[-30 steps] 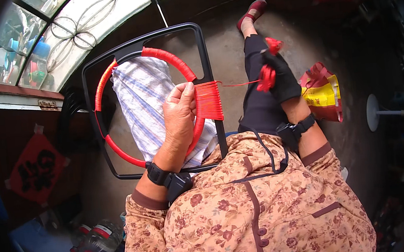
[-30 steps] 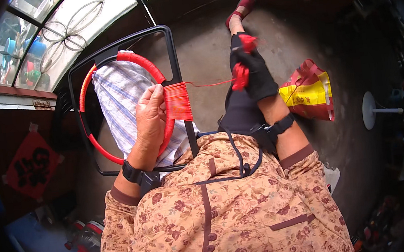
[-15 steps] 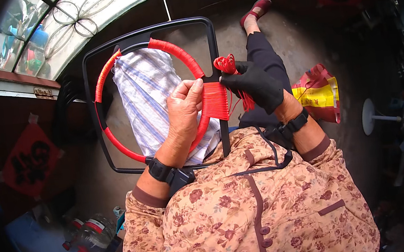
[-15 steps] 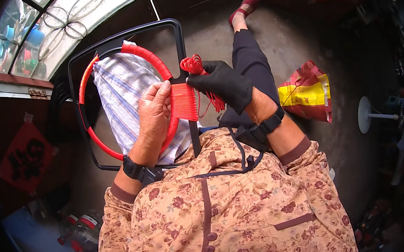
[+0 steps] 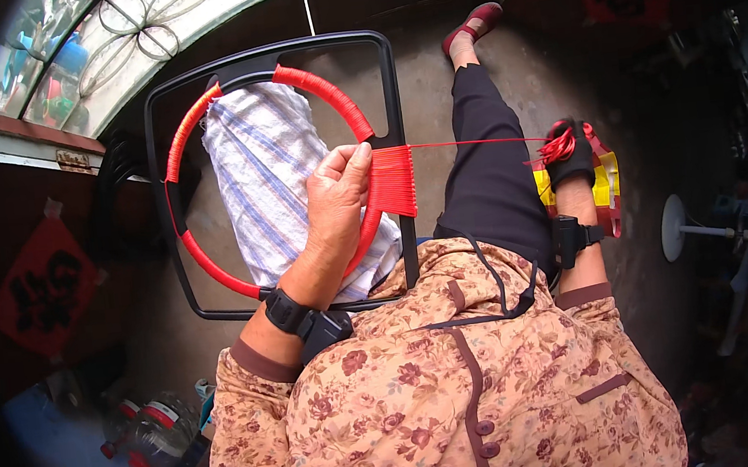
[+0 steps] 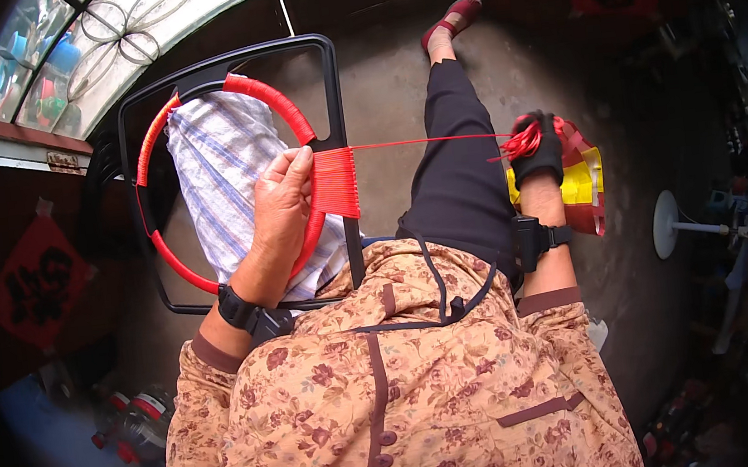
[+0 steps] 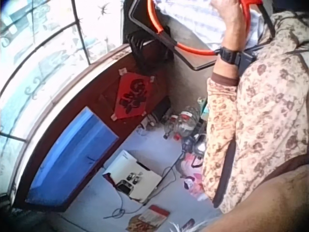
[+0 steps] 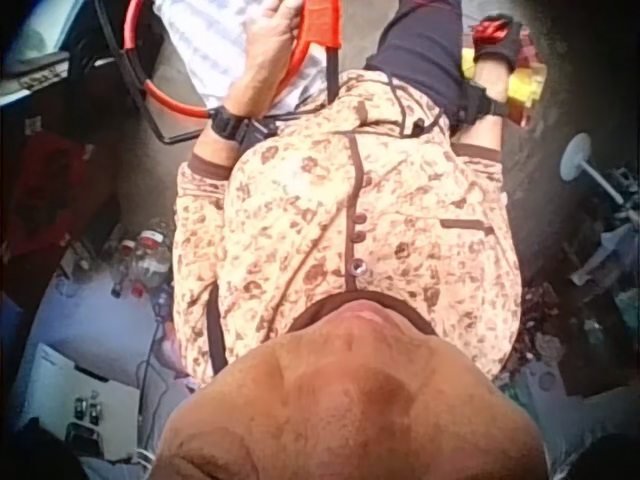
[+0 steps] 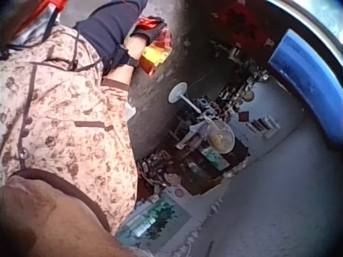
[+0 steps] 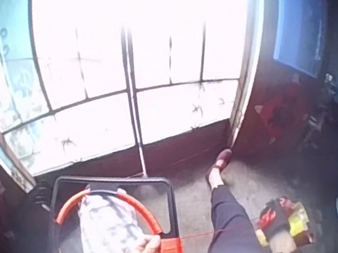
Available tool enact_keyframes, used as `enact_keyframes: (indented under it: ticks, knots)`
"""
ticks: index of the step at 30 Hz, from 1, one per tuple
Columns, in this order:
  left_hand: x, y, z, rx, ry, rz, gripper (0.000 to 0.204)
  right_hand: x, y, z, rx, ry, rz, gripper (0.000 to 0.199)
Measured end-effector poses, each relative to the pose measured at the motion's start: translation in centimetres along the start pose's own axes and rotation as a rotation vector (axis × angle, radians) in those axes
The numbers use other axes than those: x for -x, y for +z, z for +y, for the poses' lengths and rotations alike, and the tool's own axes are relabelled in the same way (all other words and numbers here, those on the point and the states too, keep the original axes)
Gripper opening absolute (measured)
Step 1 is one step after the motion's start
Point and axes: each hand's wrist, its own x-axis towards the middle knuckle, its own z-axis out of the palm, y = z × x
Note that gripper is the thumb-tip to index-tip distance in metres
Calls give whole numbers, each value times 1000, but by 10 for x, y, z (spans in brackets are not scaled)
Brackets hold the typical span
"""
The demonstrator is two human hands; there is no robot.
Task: Wrapping a square plastic frame with red cord to create a woven furniture component.
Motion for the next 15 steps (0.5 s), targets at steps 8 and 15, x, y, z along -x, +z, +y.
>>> enact_keyframes:
  ticks: [8,15]
  knots:
    - [-2,5,4,-35,-17,71,33,-8,-34,41,-772,161,628,20]
    - [7,14,12,-6,183,95,42,-34,-230,-29,-1177,-440,899,27]
